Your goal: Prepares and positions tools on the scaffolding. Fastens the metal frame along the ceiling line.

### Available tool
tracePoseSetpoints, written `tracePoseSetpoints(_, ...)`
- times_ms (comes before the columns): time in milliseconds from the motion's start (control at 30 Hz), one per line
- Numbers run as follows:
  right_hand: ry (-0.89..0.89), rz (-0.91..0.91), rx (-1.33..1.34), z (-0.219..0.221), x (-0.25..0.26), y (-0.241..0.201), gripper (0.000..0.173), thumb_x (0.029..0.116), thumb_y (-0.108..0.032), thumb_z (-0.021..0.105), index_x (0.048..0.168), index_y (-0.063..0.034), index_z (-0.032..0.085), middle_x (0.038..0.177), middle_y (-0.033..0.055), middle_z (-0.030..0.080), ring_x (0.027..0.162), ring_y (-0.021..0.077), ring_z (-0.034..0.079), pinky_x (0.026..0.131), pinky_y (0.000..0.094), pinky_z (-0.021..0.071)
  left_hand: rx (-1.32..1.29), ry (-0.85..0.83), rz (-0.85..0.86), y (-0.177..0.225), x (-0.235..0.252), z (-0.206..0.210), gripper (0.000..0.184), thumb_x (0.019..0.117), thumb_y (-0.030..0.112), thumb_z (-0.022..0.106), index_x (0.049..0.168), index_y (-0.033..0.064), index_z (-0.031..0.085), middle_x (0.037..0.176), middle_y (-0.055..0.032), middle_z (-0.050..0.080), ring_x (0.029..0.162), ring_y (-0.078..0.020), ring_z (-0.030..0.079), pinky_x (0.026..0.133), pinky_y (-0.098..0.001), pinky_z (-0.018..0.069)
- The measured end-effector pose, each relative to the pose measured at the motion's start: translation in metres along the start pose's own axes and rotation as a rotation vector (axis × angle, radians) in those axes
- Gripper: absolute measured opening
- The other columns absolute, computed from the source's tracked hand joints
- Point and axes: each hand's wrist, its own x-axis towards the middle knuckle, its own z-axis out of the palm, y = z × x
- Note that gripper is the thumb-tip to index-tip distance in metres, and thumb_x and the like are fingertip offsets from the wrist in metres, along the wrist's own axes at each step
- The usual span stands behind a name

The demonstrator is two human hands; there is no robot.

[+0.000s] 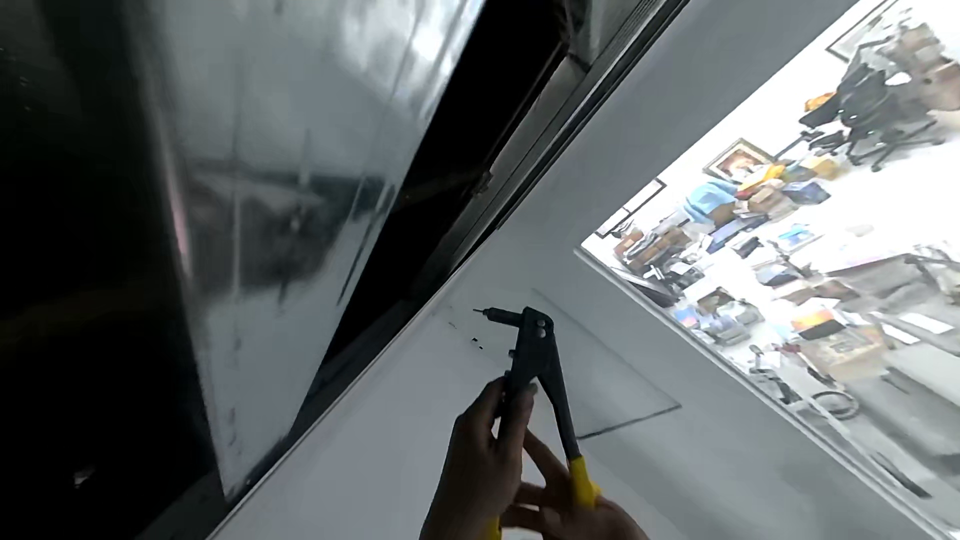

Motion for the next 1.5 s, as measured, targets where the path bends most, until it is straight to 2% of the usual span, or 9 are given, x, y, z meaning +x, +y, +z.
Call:
tracePoseSetpoints(233, -0.007, -0.046, -0.212, -0.048, 0.05, -0.03, 0.101, 0.0898, 0.004, 0.065, 0.167, -0.025, 0.007, 0.15, 0.0179, 0.053, 0.126, 0.0425, 0.061, 0.103, 0.0651, 0.0504, 0.194, 0.147, 0.11, -0.049, 0.061, 0.017, 0.046, 0.109, 0.044, 0.043, 0.138, 0.0134, 0.062, 0.121, 0.001, 0.07, 0.117, -0.0104, 0.062, 0.114, -0.0445, 0.0402)
tracePoseSetpoints(367, 0.3, -0.049, -1.07, -0.075, 0.044, -0.079, 0.081, 0.0884, -0.004, 0.07, 0.159, -0.0143, 0.031, 0.138, 0.0104, 0.061, 0.113, 0.0234, 0.068, 0.091, 0.0421, 0.06, -0.184, 0.244, 0.041, -0.053, 0.082, 0.05, 0.053, 0.1121, 0.038, 0.03, 0.145, 0.0048, 0.055, 0.139, -0.0108, 0.063, 0.127, -0.0165, 0.061, 0.109, -0.0376, 0.0499)
tracePoseSetpoints(433, 0.489, -0.141, -1.791, -0.09, 0.05, -0.114, 0.104, 0.0774, -0.009, 0.073, 0.165, -0.0308, 0.022, 0.144, 0.0144, 0.053, 0.117, 0.0312, 0.062, 0.089, 0.0544, 0.0576, -0.597, 0.342, -0.086, -0.042, 0.098, 0.062, 0.062, 0.1111, 0.049, 0.024, 0.148, 0.007, 0.051, 0.145, -0.0111, 0.059, 0.128, -0.0237, 0.062, 0.102, -0.0458, 0.0549)
tracePoseSetpoints(533, 0.726, -0.385, -2.546, -0.106, 0.066, -0.169, 0.126, 0.0538, -0.007, 0.09, 0.16, -0.0416, 0.032, 0.153, 0.0233, 0.043, 0.137, 0.0537, 0.043, 0.095, 0.0833, 0.0379, -1.002, 0.469, -0.168, -0.019, 0.126, 0.082, 0.049, 0.1089, 0.042, 0.046, 0.141, 0.0047, 0.053, 0.129, -0.0155, 0.067, 0.113, -0.0299, 0.069, 0.092, -0.0493, 0.0614)
tracePoseSetpoints(700, 0.524, -0.38, -3.127, -0.07, 0.106, -0.243, 0.073, 0.0702, -0.01, 0.09, 0.137, -0.0106, 0.061, 0.155, 0.0249, 0.043, 0.147, 0.0515, 0.032, 0.103, 0.084, 0.0297, -1.536, 0.654, -0.167, -0.02, 0.186, 0.107, 0.034, 0.1076, 0.022, 0.054, 0.128, -0.0051, 0.055, 0.104, -0.022, 0.071, 0.088, -0.0295, 0.073, 0.08, -0.0412, 0.063)
tracePoseSetpoints(767, 0.406, -0.314, -3.232, -0.064, 0.127, -0.256, 0.053, 0.0783, -0.009, 0.085, 0.128, -0.005, 0.066, 0.157, 0.0236, 0.041, 0.151, 0.0481, 0.028, 0.107, 0.0819, 0.0273, -1.709, 0.757, -0.141, -0.024, 0.201, 0.113, 0.034, 0.1077, 0.023, 0.054, 0.127, -0.0051, 0.056, 0.102, -0.0217, 0.07, 0.086, -0.029, 0.073, 0.077, -0.0406, 0.0636)
tracePoseSetpoints(933, 0.315, -0.283, -3.282, -0.064, 0.156, -0.25, 0.061, 0.0806, -0.009, 0.085, 0.136, 0.0013, 0.06, 0.159, 0.0245, 0.039, 0.152, 0.048, 0.025, 0.108, 0.0816, 0.0265, -1.817, 0.984, -0.022, -0.035, 0.226, 0.119, 0.035, 0.1079, 0.031, 0.052, 0.12, -0.0009, 0.061, 0.1, -0.0158, 0.07, 0.086, -0.0235, 0.072, 0.079, -0.0383, 0.0626)
tracePoseSetpoints(1067, 0.378, -0.22, -3.291, -0.071, 0.16, -0.244, 0.066, 0.0839, -0.01, 0.082, 0.143, 0.0018, 0.055, 0.165, 0.0281, 0.026, 0.154, 0.0479, 0.02, 0.111, 0.0806, 0.0228, -1.817, 0.95, 0.044, -0.046, 0.23, 0.118, 0.036, 0.1073, 0.032, 0.053, 0.123, 0.0009, 0.062, 0.11, -0.0157, 0.072, 0.096, -0.0254, 0.073, 0.086, -0.0408, 0.0616)
tracePoseSetpoints(1500, 0.299, -0.372, -3.435, -0.07, 0.171, -0.252, 0.061, 0.0836, -0.01, 0.081, 0.139, 0.0009, 0.059, 0.162, 0.0248, 0.033, 0.154, 0.0448, 0.024, 0.111, 0.0788, 0.0258, -1.831, 0.869, 0.063, -0.058, 0.236, 0.113, 0.038, 0.11, 0.028, 0.047, 0.126, -0.0048, 0.055, 0.106, -0.0206, 0.069, 0.091, -0.0277, 0.073, 0.083, -0.041, 0.0631)
